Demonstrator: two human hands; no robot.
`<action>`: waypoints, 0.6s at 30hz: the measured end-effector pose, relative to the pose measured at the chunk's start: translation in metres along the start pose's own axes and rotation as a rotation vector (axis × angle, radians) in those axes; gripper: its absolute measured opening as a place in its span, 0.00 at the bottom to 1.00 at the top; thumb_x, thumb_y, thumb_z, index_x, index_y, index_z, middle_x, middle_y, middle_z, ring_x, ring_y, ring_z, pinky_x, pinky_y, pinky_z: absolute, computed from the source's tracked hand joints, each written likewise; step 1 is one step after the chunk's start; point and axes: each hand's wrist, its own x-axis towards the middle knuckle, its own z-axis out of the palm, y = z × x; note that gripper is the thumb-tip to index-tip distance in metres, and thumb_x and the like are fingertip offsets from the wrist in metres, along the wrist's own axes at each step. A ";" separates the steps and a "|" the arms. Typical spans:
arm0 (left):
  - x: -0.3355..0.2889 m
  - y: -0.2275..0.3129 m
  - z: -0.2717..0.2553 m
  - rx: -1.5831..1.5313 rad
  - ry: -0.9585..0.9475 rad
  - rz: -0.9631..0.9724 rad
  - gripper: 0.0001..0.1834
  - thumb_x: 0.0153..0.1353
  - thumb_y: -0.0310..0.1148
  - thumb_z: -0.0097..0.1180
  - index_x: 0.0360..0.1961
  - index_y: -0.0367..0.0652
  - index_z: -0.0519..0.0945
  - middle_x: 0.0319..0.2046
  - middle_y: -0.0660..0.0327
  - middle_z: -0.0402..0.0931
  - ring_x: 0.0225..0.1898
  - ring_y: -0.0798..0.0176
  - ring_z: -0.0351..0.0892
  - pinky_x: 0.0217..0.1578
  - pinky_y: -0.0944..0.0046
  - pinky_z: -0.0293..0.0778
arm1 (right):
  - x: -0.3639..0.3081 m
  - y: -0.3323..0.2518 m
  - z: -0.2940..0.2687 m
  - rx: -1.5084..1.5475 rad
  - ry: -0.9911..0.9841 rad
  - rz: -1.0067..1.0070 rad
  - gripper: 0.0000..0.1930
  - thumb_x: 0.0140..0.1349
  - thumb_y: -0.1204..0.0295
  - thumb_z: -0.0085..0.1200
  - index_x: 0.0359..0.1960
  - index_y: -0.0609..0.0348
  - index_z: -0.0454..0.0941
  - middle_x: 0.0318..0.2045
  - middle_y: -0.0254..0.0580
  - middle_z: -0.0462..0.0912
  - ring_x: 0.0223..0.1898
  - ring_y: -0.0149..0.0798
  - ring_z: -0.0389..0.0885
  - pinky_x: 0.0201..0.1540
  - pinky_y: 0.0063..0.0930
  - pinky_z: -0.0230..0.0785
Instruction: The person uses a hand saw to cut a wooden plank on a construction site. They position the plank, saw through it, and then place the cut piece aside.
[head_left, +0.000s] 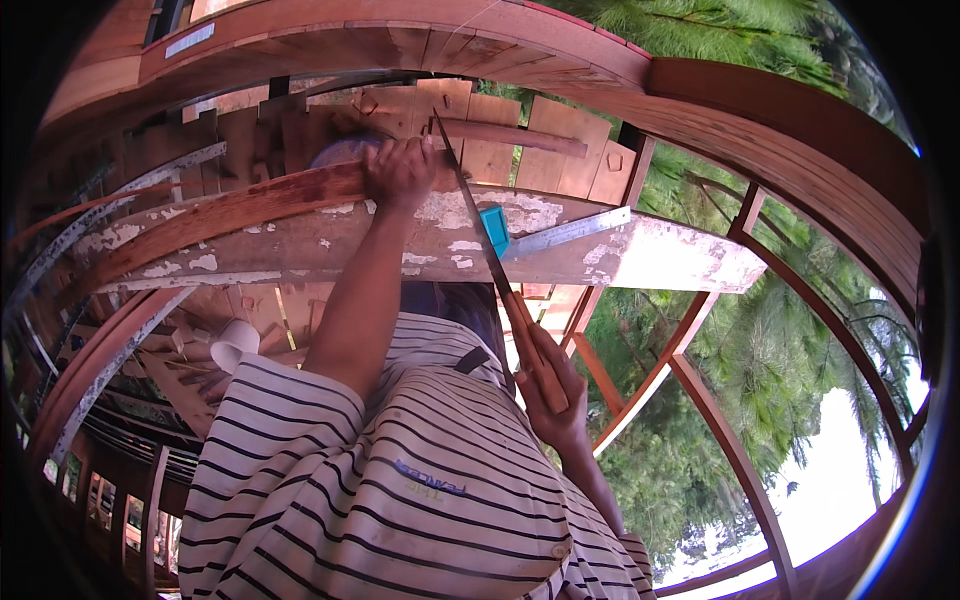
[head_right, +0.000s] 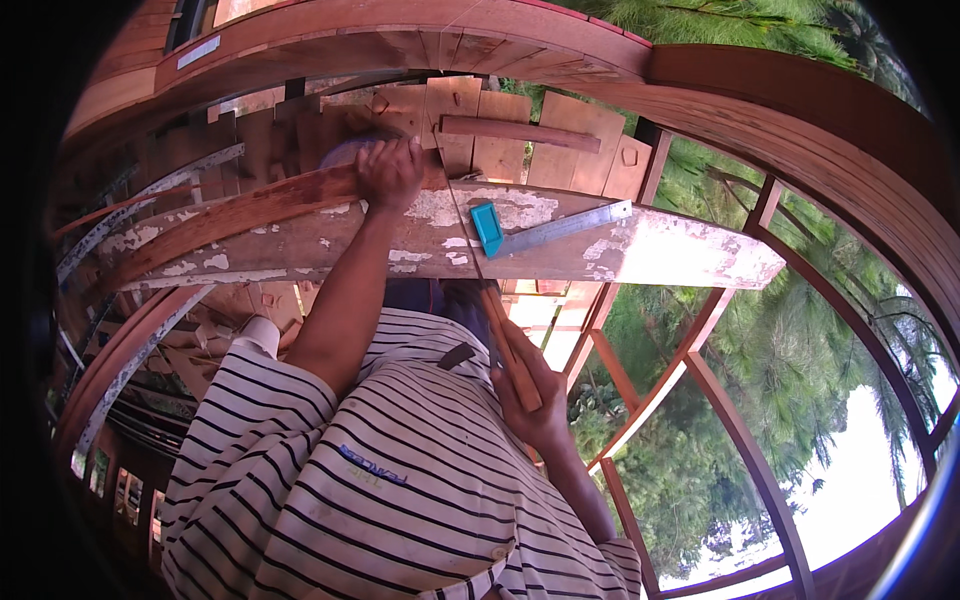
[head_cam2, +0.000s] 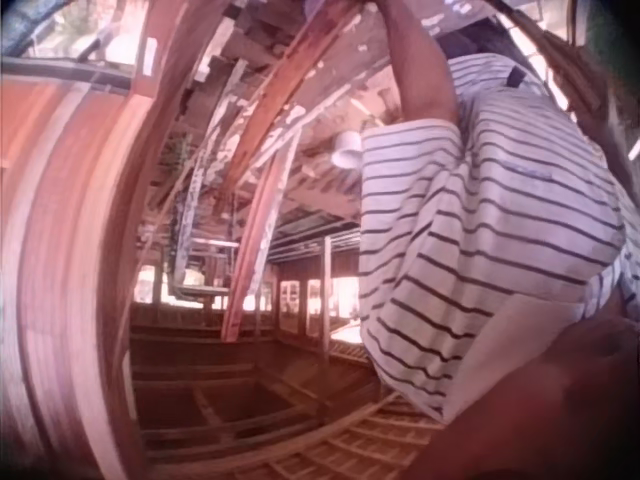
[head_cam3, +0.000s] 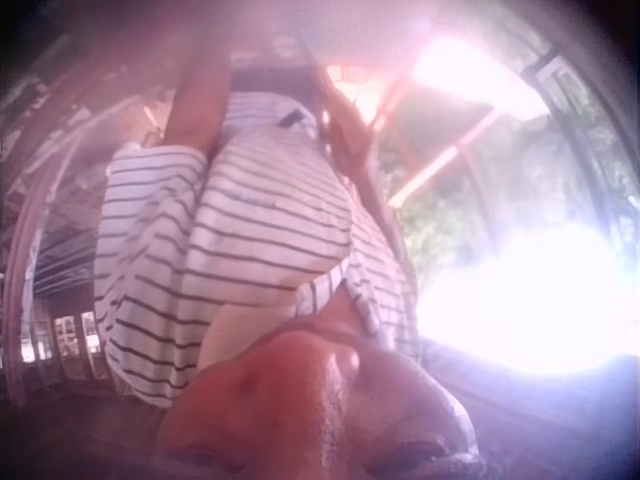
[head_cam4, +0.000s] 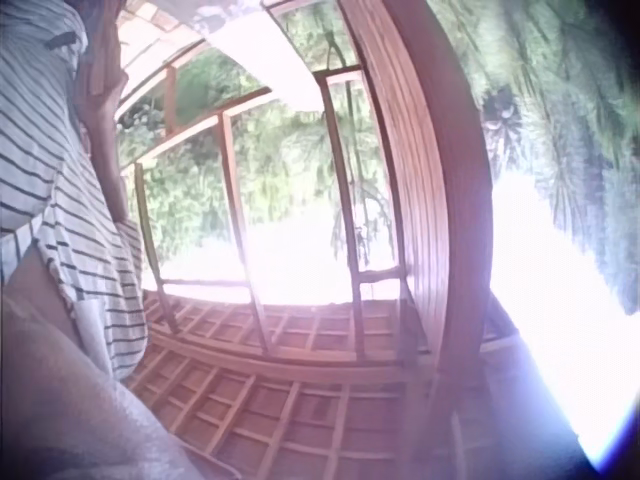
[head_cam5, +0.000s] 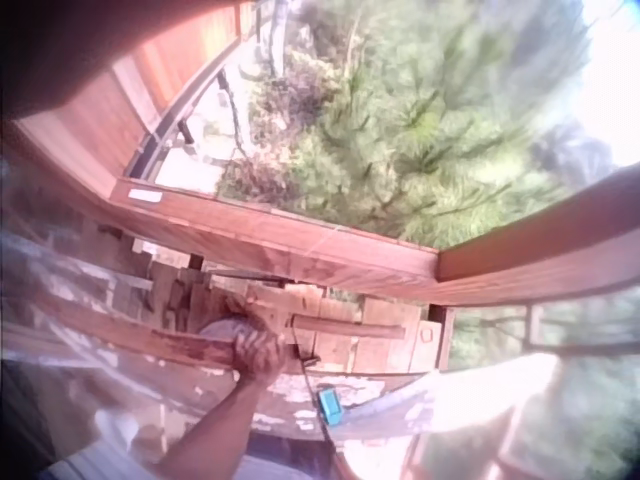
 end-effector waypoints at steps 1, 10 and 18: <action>-0.003 0.000 0.000 -0.002 -0.015 -0.007 0.18 0.71 0.43 0.49 0.29 0.49 0.85 0.28 0.61 0.84 0.35 0.55 0.82 0.40 0.48 0.68 | 0.037 0.005 0.016 -0.022 0.048 -0.129 0.29 0.65 0.80 0.59 0.69 0.64 0.69 0.58 0.57 0.82 0.58 0.43 0.83 0.58 0.31 0.74; 0.001 0.001 -0.001 -0.049 0.012 -0.009 0.17 0.70 0.42 0.50 0.27 0.48 0.83 0.26 0.60 0.82 0.33 0.55 0.81 0.39 0.48 0.68 | 0.006 -0.041 -0.002 -0.122 -0.003 -0.013 0.29 0.67 0.76 0.59 0.70 0.66 0.67 0.58 0.58 0.82 0.57 0.44 0.84 0.57 0.33 0.76; -0.002 0.004 0.000 -0.061 -0.052 -0.032 0.17 0.70 0.43 0.49 0.28 0.50 0.83 0.29 0.62 0.84 0.35 0.57 0.82 0.40 0.49 0.68 | 0.095 -0.007 0.039 -0.048 0.070 -0.083 0.28 0.66 0.78 0.59 0.69 0.63 0.69 0.56 0.54 0.84 0.55 0.40 0.84 0.56 0.29 0.74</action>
